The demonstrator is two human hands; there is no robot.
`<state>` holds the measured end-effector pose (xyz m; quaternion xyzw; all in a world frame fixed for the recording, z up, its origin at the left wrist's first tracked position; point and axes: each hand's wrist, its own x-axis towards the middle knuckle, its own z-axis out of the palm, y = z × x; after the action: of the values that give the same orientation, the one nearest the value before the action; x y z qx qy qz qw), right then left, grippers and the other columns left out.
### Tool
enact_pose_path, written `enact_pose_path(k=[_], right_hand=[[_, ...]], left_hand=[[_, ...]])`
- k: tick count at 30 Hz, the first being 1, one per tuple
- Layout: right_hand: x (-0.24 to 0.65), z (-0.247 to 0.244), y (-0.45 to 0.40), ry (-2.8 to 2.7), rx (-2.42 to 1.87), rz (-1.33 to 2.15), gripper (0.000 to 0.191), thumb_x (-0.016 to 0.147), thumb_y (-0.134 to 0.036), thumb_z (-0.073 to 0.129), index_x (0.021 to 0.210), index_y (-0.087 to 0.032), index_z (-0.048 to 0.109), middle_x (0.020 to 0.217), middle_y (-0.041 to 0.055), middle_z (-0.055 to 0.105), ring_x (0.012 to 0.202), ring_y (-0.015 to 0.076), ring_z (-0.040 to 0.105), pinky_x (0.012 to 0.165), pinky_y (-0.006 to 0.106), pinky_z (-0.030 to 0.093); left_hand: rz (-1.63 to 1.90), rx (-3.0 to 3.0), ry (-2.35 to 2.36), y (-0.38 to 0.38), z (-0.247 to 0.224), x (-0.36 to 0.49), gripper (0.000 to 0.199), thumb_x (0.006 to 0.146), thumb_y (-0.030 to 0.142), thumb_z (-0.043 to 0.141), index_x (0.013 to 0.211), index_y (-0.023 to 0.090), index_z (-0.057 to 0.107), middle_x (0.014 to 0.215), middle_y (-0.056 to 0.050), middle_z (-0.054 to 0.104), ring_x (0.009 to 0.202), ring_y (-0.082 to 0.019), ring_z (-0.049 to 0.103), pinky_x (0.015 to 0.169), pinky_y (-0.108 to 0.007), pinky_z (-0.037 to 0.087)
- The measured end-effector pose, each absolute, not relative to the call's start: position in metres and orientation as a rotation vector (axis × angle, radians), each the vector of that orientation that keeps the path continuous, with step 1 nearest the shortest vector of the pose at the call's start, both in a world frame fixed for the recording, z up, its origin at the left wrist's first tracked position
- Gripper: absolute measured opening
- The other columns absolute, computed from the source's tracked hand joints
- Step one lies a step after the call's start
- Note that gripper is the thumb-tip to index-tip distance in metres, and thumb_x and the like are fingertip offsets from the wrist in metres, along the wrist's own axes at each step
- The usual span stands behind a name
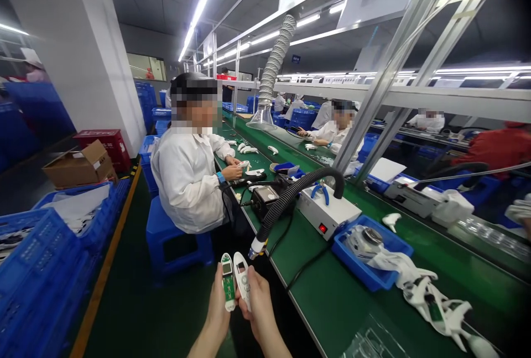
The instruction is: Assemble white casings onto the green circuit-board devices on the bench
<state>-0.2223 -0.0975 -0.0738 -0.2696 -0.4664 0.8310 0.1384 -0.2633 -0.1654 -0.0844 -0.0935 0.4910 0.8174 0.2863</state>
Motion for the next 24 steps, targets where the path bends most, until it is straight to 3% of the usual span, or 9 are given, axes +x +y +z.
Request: enact_pose_path(k=[7, 12, 17, 24], right_hand=[[-0.168, -0.061, -0.075, -1.351, -0.799, 2.321, 0.061, 0.071, -0.071, 0.058, 0.081, -0.011, 0.064, 0.046, -0.0008, 0.058, 0.025, 0.0030, 0.034, 0.025, 0.014, 0.012], [-0.127, -0.053, -0.075, -1.120, -0.745, 2.436, 0.058, 0.076, -0.066, 0.059, 0.062, -0.010, 0.063, 0.046, 0.0013, 0.056, 0.029, 0.0047, 0.041, 0.028, 0.015, 0.024], [-0.098, -0.047, -0.082, -0.857, -0.754, 2.526, 0.051, 0.069, -0.060, 0.070, 0.072, -0.010, 0.069, 0.064, 0.0077, 0.067, 0.048, 0.0141, 0.058, 0.043, 0.023, 0.045], [-0.072, -0.029, -0.087, -0.714, -0.775, 2.577, 0.050, 0.066, -0.056, 0.076, 0.085, -0.010, 0.073, 0.071, 0.0103, 0.070, 0.061, 0.0189, 0.062, 0.055, 0.028, 0.048]], left_hand=[[2.117, -0.081, 1.310, -0.135, -0.077, -0.259, 0.052, 0.075, 0.068, 0.055, 0.069, 0.016, 0.058, 0.047, 0.006, 0.050, 0.040, -0.009, 0.043, 0.039, -0.019, 0.030], [2.049, -0.121, 1.301, -0.147, -0.078, -0.239, 0.052, 0.075, 0.067, 0.055, 0.083, 0.016, 0.060, 0.055, 0.005, 0.054, 0.041, -0.008, 0.045, 0.039, -0.018, 0.030], [1.984, -0.185, 1.320, -0.175, -0.082, -0.211, 0.052, 0.077, 0.064, 0.056, 0.089, 0.014, 0.061, 0.062, 0.001, 0.060, 0.045, -0.009, 0.048, 0.042, -0.019, 0.035], [1.996, -0.152, 1.220, -0.184, -0.058, -0.188, 0.043, 0.080, 0.055, 0.060, 0.096, 0.015, 0.064, 0.080, -0.003, 0.065, 0.054, -0.011, 0.052, 0.047, -0.023, 0.042]])
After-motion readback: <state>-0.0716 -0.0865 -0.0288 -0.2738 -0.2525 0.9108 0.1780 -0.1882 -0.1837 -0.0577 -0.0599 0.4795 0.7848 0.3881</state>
